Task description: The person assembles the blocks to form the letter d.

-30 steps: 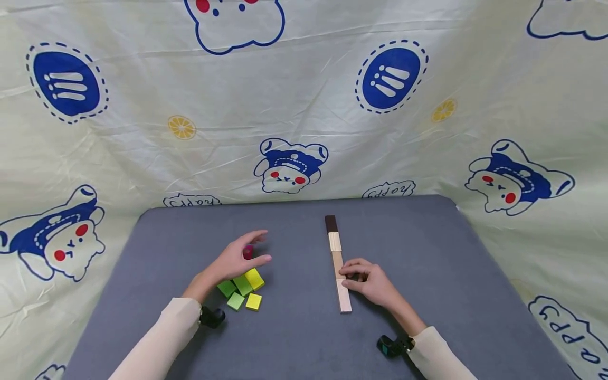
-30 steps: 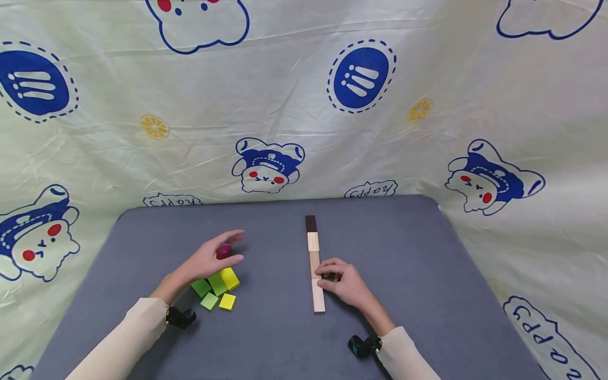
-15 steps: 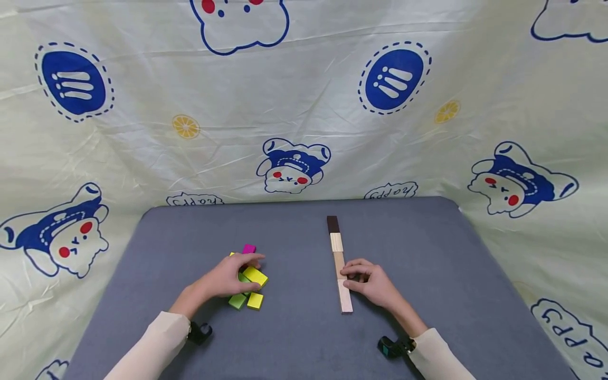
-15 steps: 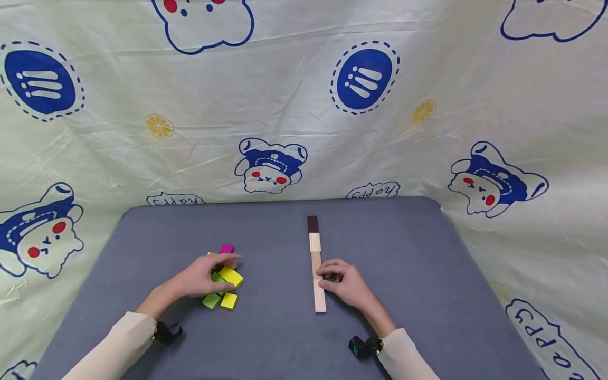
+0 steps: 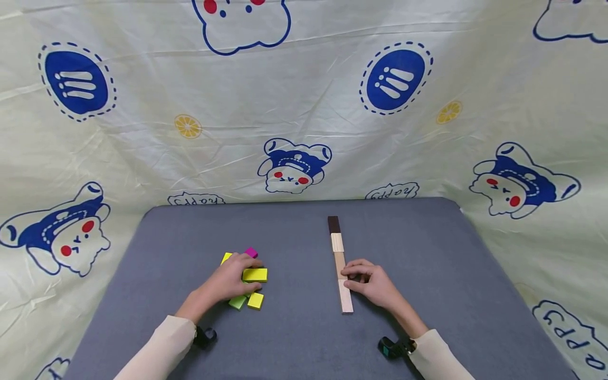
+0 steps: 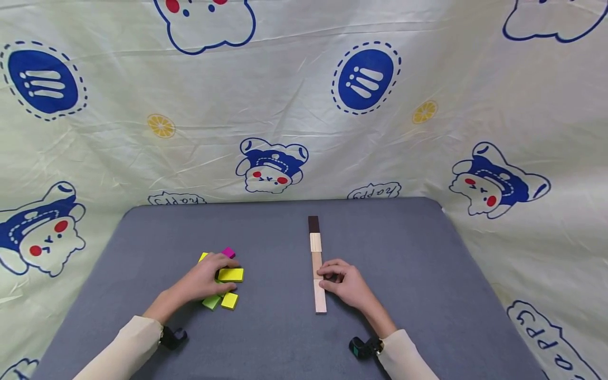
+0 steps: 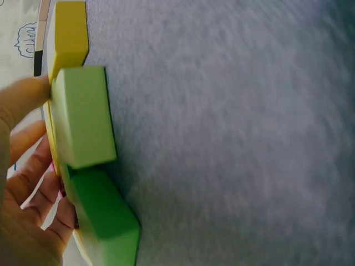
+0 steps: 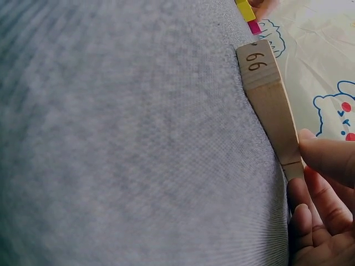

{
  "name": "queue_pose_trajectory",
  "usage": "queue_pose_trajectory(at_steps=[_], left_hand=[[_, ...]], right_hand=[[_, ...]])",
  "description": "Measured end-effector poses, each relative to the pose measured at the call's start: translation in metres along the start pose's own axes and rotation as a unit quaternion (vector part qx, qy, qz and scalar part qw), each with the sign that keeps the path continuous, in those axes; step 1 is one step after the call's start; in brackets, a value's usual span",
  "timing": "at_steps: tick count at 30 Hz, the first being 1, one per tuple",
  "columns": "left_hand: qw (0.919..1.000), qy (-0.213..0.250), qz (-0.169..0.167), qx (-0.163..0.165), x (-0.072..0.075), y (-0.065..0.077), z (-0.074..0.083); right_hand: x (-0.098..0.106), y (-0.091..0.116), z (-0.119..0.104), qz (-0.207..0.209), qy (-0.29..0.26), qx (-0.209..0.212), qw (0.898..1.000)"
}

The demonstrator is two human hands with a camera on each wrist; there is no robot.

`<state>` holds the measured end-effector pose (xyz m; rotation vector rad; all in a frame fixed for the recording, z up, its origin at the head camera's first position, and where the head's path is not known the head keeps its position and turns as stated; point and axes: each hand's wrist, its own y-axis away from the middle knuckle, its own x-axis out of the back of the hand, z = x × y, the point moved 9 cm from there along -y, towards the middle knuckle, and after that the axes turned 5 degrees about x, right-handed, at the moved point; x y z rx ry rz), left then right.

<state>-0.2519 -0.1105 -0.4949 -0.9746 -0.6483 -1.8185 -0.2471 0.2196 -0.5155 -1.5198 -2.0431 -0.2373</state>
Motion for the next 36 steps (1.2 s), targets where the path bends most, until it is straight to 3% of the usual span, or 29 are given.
queue_pose_trajectory(at_steps=[6,11,19,29,36], left_hand=[[0.9993,0.005,0.037,-0.005,0.001,0.001,0.002],[0.9989,0.018,0.042,0.007,0.002,0.002,0.0],[0.9968,0.051,0.061,0.0,0.005,0.001,0.003],[0.9827,0.132,0.128,0.02,0.02,-0.01,0.011],[0.9812,0.148,0.122,0.021,0.015,-0.021,0.019]], right_hand=[[-0.002,-0.001,0.002,-0.005,-0.009,-0.001,1.0],[-0.003,-0.001,0.001,-0.004,-0.01,0.005,1.0],[-0.003,-0.002,0.0,-0.005,-0.014,0.01,1.0],[-0.001,-0.001,-0.01,-0.001,-0.03,0.038,0.999],[-0.002,-0.001,-0.004,-0.007,-0.015,0.019,1.0]])
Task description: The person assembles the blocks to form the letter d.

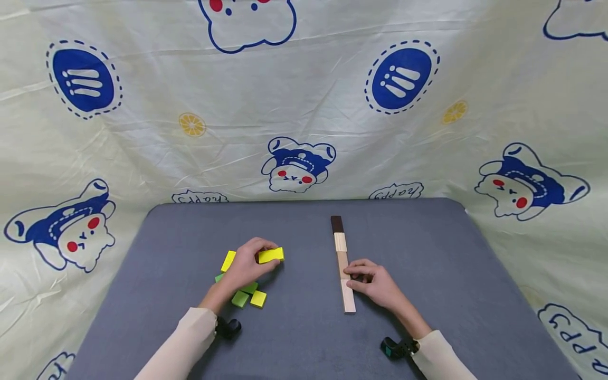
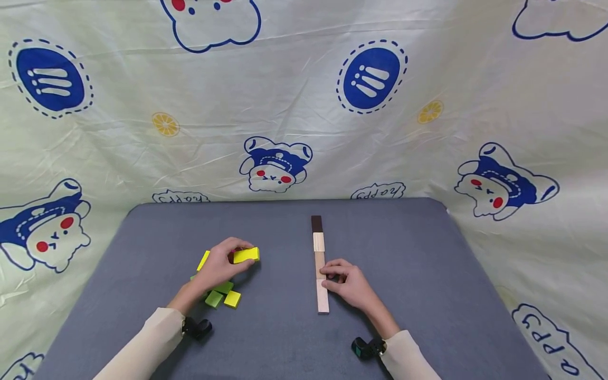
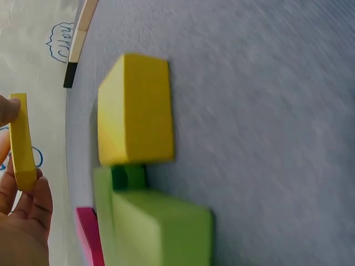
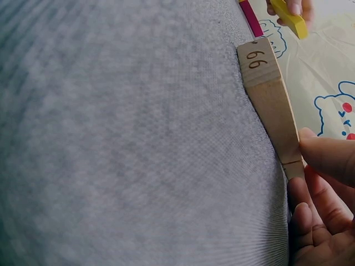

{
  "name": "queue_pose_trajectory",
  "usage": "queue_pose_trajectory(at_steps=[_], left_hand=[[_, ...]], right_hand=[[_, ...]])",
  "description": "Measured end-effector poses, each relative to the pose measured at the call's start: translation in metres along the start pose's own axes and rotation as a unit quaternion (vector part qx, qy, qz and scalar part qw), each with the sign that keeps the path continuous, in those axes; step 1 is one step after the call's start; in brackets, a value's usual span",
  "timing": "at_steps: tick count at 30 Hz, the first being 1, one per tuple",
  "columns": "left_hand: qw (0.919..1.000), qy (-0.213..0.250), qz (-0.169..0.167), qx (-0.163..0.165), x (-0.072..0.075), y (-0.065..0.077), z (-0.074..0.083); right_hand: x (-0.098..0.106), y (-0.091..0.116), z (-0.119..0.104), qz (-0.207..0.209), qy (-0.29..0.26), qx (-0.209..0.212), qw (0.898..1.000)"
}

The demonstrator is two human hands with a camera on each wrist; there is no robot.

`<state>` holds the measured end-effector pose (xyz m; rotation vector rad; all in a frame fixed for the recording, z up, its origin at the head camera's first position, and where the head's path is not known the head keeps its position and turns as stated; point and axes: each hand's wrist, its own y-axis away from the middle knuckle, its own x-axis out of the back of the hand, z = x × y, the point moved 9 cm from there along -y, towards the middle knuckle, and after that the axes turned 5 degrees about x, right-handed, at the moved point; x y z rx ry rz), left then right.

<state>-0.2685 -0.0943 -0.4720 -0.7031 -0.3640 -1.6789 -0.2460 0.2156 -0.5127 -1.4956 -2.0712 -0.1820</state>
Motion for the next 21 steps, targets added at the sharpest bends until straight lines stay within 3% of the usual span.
queue_pose_trajectory(at_steps=[7,17,21], left_hand=[[0.9996,0.004,-0.025,0.011,-0.017,-0.014,0.009],[0.9993,0.023,-0.026,0.013,-0.041,-0.032,0.022],[0.9994,0.015,-0.033,-0.002,-0.052,-0.038,0.027]], right_hand=[[0.0,-0.002,0.004,-0.005,0.01,-0.007,1.0],[-0.001,-0.001,0.005,-0.008,0.009,-0.013,1.0],[-0.001,-0.001,0.005,-0.008,0.012,-0.016,1.0]])
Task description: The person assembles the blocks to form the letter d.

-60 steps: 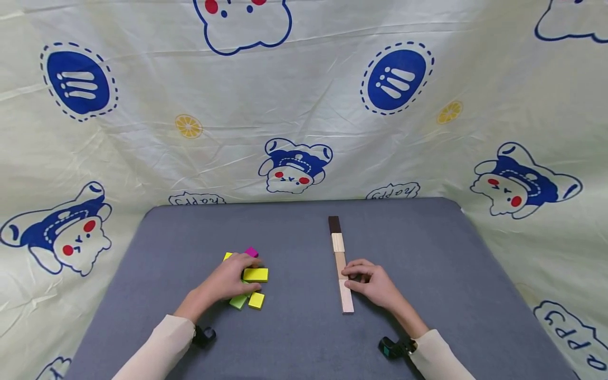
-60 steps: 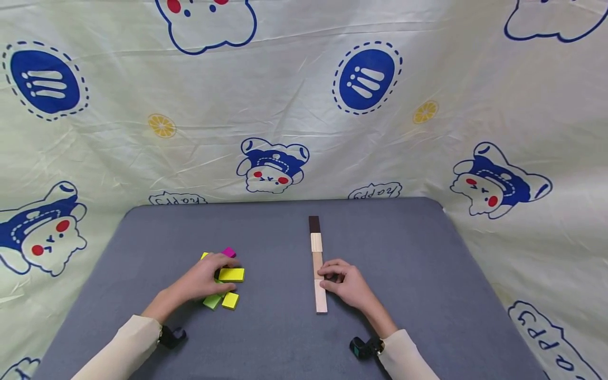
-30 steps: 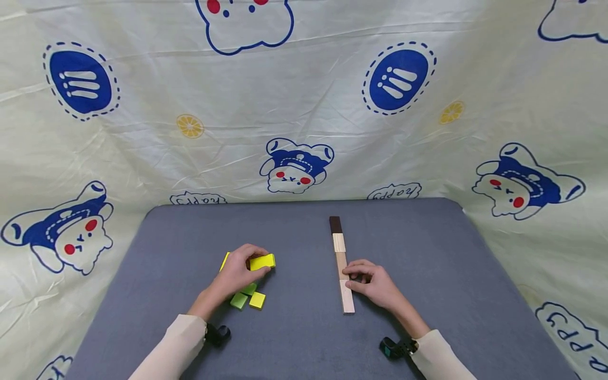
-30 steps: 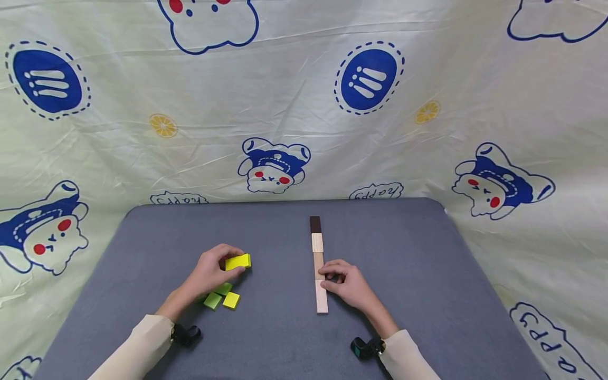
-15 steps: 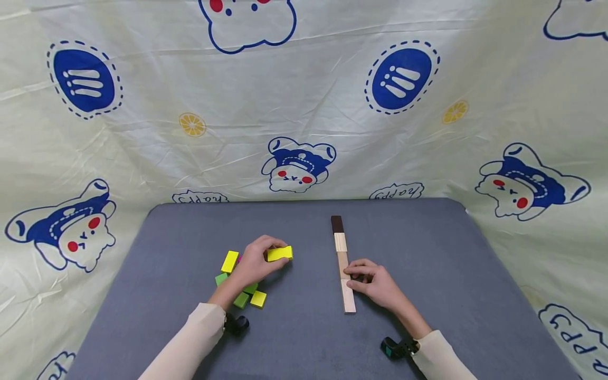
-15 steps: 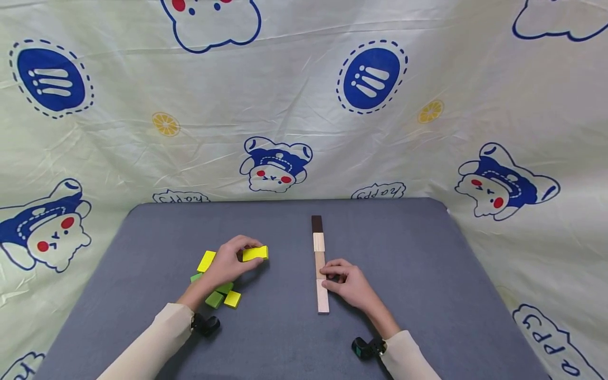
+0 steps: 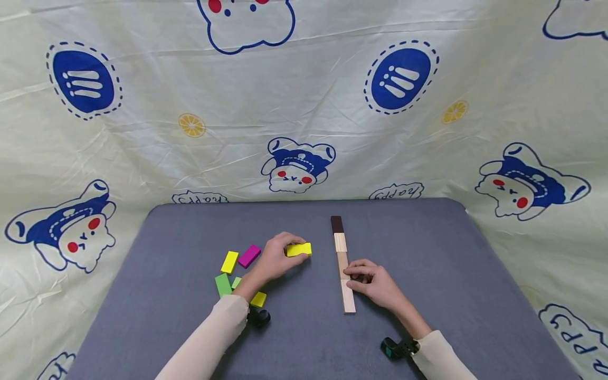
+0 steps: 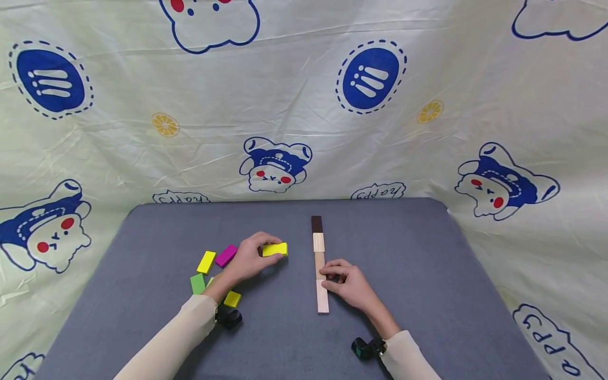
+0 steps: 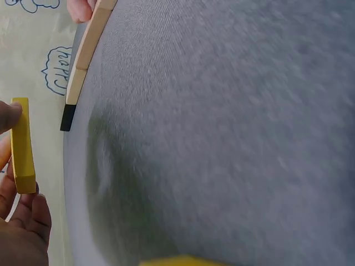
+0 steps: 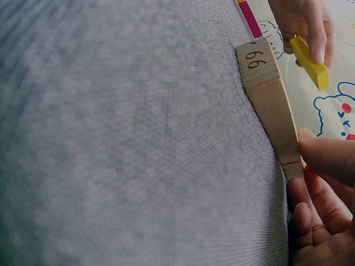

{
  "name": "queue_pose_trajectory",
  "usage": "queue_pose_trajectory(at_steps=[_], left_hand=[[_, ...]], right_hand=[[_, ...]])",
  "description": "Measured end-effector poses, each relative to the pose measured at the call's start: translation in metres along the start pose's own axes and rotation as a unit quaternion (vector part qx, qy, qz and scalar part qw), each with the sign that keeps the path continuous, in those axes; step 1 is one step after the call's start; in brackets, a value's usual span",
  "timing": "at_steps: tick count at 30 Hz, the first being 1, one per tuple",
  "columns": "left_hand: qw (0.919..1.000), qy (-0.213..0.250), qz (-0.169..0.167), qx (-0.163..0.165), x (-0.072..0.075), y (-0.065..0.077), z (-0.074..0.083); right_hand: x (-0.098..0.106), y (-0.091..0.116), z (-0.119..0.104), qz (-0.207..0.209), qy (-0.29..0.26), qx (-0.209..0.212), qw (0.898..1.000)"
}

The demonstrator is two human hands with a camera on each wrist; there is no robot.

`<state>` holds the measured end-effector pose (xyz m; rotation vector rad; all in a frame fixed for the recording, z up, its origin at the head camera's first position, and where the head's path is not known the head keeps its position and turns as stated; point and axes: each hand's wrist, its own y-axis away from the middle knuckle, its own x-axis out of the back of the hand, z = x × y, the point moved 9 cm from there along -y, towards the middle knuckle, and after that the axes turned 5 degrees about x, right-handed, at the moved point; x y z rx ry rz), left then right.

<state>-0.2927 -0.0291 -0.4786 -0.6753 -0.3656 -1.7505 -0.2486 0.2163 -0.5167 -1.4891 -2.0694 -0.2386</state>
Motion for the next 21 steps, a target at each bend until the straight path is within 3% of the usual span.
queue_pose_trajectory(at_steps=[5,21], left_hand=[[0.9998,-0.005,-0.001,-0.018,-0.009,-0.005,0.004],[0.9997,-0.021,-0.002,-0.012,-0.035,-0.024,0.008]], right_hand=[[-0.001,0.0,0.0,0.0,-0.001,-0.004,1.0],[0.0,0.0,0.0,0.005,0.0,-0.012,1.0]])
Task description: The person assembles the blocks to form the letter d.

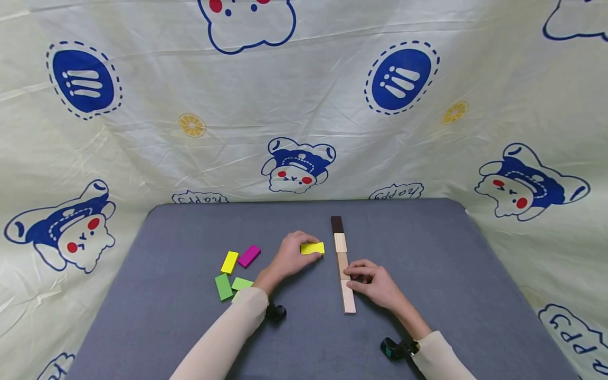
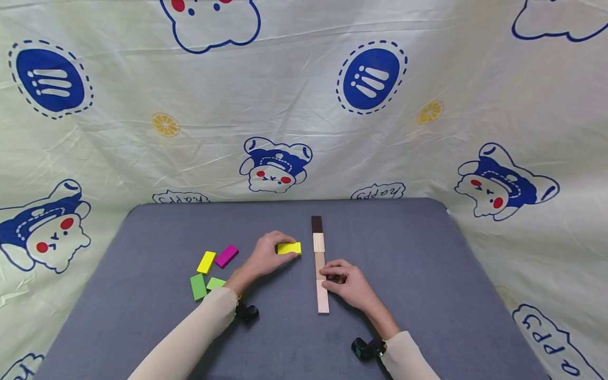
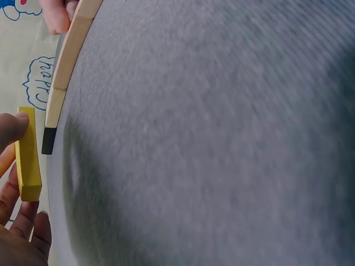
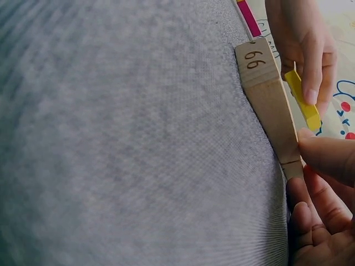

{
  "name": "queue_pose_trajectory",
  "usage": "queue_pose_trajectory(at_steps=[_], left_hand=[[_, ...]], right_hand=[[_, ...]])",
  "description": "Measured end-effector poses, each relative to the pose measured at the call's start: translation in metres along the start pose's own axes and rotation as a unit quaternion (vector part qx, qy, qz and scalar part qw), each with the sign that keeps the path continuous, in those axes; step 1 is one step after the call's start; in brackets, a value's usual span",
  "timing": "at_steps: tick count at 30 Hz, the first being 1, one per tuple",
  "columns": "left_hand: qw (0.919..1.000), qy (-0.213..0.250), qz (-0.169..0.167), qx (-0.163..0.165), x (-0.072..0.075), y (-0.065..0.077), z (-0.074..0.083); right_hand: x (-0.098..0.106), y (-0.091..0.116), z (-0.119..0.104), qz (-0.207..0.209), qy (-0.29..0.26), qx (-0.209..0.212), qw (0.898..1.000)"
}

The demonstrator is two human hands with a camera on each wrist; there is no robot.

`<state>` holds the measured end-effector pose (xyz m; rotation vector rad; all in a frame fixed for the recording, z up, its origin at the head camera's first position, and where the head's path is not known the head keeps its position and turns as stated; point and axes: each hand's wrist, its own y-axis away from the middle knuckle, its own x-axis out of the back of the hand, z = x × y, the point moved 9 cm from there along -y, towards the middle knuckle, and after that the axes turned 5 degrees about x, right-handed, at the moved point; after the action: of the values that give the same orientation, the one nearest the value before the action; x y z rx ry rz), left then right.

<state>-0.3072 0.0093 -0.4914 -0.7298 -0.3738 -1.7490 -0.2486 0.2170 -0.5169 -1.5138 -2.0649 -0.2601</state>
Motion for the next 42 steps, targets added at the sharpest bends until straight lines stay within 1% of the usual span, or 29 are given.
queue_pose_trajectory(at_steps=[8,15,17,24,27,35,42], left_hand=[[0.9999,-0.006,-0.011,0.0,-0.017,-0.008,0.003],[0.9997,-0.017,-0.015,-0.006,-0.023,-0.012,0.008],[0.9995,-0.027,-0.016,-0.01,-0.025,-0.013,0.009],[0.9978,-0.054,-0.038,0.003,-0.036,-0.017,0.007],[0.9973,-0.059,-0.043,0.007,-0.038,-0.018,0.007],[0.9967,-0.067,-0.045,0.008,-0.038,-0.018,0.011],[0.9953,-0.08,-0.052,0.013,-0.04,-0.019,0.011]], right_hand=[[0.001,0.002,0.0,-0.002,-0.005,-0.007,1.0],[0.001,0.002,0.0,-0.003,-0.006,-0.005,1.0],[0.001,0.002,0.0,-0.003,-0.005,-0.003,1.0],[0.0,0.002,0.0,-0.001,-0.003,0.005,1.0],[0.001,0.001,-0.001,0.0,-0.005,0.007,1.0],[0.001,0.001,0.0,0.0,-0.007,0.015,1.0],[0.001,0.001,0.0,-0.002,-0.003,0.012,1.0]])
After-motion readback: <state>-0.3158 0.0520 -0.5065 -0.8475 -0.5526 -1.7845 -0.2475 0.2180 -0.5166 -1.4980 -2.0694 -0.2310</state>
